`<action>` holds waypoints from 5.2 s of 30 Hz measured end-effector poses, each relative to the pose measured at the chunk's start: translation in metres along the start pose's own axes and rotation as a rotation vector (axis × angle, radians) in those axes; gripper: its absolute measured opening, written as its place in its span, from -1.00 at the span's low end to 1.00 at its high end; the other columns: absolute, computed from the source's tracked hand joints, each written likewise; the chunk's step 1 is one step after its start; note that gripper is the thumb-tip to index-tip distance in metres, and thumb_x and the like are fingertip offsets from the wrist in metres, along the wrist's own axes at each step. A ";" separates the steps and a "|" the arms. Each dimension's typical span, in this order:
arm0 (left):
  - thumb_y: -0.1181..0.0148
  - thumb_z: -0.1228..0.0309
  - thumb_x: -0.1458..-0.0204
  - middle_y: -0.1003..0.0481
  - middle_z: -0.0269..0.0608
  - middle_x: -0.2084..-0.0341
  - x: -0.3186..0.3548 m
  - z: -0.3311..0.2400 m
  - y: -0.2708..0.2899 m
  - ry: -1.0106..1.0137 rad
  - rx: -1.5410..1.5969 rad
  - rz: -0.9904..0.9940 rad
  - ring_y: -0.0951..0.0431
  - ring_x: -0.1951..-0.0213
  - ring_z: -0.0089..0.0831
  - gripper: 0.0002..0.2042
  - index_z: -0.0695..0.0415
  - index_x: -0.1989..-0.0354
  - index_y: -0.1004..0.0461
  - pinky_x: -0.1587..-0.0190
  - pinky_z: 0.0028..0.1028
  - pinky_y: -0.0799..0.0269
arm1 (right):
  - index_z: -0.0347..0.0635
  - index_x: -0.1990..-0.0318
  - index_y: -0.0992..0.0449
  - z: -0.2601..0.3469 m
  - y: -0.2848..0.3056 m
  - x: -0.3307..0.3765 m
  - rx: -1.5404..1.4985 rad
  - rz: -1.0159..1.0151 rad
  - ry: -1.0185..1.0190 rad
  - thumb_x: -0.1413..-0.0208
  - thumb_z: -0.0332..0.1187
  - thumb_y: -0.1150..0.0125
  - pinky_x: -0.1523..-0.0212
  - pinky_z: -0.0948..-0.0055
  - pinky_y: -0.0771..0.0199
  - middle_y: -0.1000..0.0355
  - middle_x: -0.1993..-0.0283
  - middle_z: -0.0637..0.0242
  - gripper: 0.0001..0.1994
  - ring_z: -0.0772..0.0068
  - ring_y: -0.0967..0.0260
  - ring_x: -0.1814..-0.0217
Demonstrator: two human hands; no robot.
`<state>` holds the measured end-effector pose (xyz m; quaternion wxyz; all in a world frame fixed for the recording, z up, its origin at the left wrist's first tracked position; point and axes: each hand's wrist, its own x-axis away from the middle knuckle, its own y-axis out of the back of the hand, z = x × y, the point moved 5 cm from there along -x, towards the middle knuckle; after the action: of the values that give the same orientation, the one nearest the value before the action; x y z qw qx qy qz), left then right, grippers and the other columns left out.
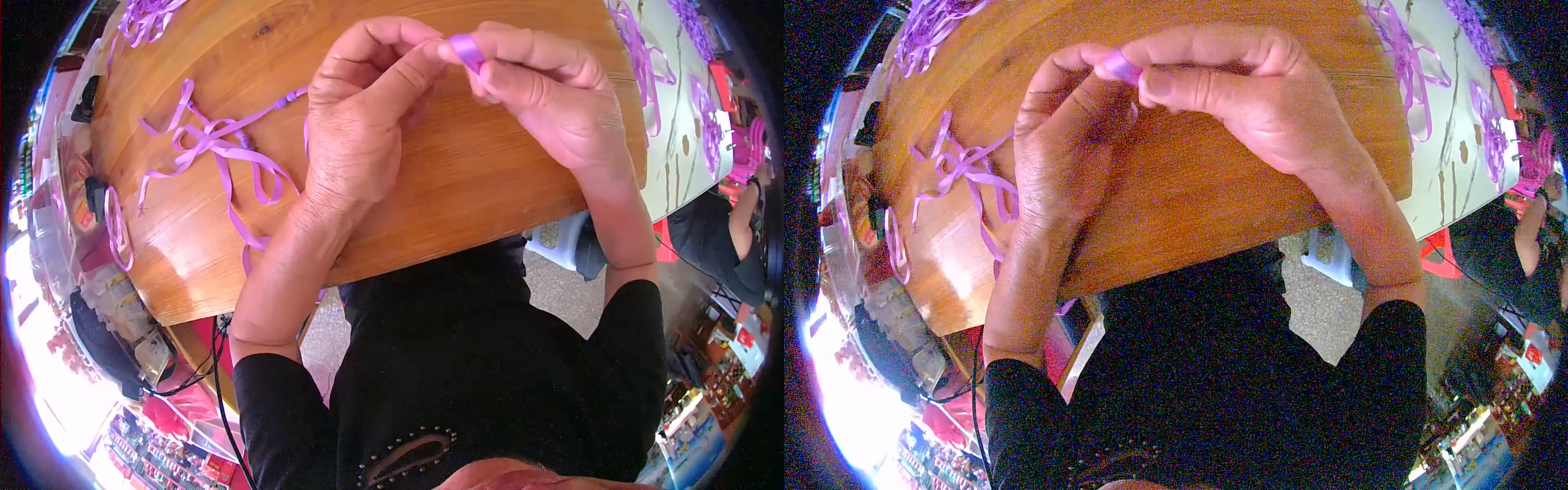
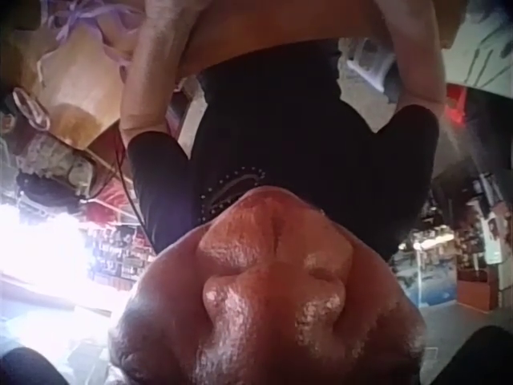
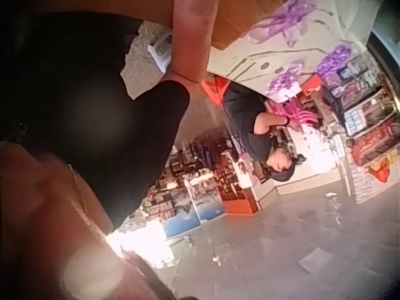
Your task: The person ties knots in purple ribbons by hand, creating a series of loops and attaching small purple plastic clips to the ends.
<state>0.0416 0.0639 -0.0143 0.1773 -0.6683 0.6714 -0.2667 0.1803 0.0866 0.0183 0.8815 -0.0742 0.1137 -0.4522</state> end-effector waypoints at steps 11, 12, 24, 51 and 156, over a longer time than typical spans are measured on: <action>-0.20 0.60 0.03 -0.51 -0.36 0.42 0.009 -0.001 -0.007 -0.163 -0.174 -0.059 -0.45 0.34 -0.68 -0.87 0.26 0.27 -0.49 0.23 -0.69 -0.37 | -0.33 0.15 -0.50 0.038 -0.025 0.001 1.133 -0.113 0.517 -0.02 -0.61 -0.14 0.19 0.57 -0.44 -0.46 0.24 0.20 -0.79 0.39 -0.43 0.25; -0.20 0.60 0.03 -0.51 -0.36 0.42 0.008 -0.001 -0.007 -0.161 -0.173 -0.056 -0.45 0.34 -0.68 -0.87 0.26 0.27 -0.49 0.23 -0.69 -0.37 | -0.33 0.15 -0.50 0.032 -0.023 0.002 1.135 -0.116 0.515 -0.02 -0.61 -0.14 0.19 0.57 -0.44 -0.46 0.24 0.20 -0.79 0.39 -0.43 0.25; -0.19 0.54 0.01 -0.51 -0.39 0.46 0.011 -0.008 -0.005 -0.138 -0.228 -0.056 -0.41 0.39 -0.74 -0.91 0.26 0.33 -0.51 0.31 -0.74 -0.32 | -0.33 0.17 -0.49 0.014 -0.008 -0.012 0.624 -0.184 0.073 -0.02 -0.61 -0.13 0.15 0.55 -0.43 -0.47 0.26 0.20 -0.81 0.42 -0.43 0.20; -0.16 0.46 -0.03 -0.46 -0.34 0.54 0.000 -0.008 0.007 0.065 -0.440 0.007 -0.38 0.54 -0.67 -0.87 0.26 0.30 -0.49 0.51 -0.73 -0.25 | -0.31 0.28 -0.54 0.053 -0.017 -0.019 1.334 0.270 0.779 0.11 -0.49 -0.27 0.42 0.54 -0.38 -0.45 0.41 0.23 -0.81 0.39 -0.39 0.41; -0.21 0.57 0.04 -0.45 -0.47 0.56 0.009 -0.016 0.003 -0.093 -0.357 -0.168 -0.33 0.51 -0.77 -0.95 0.23 0.38 -0.52 0.45 -0.75 -0.22 | -0.28 0.31 -0.55 0.056 -0.010 -0.009 1.153 0.093 0.552 0.13 -0.45 -0.33 0.38 0.52 -0.34 -0.45 0.41 0.29 -0.81 0.41 -0.39 0.35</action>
<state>0.0289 0.0572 -0.0023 0.0638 -0.7545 0.6409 -0.1265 0.1825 0.0901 0.0757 0.7368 0.5361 0.0779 -0.4045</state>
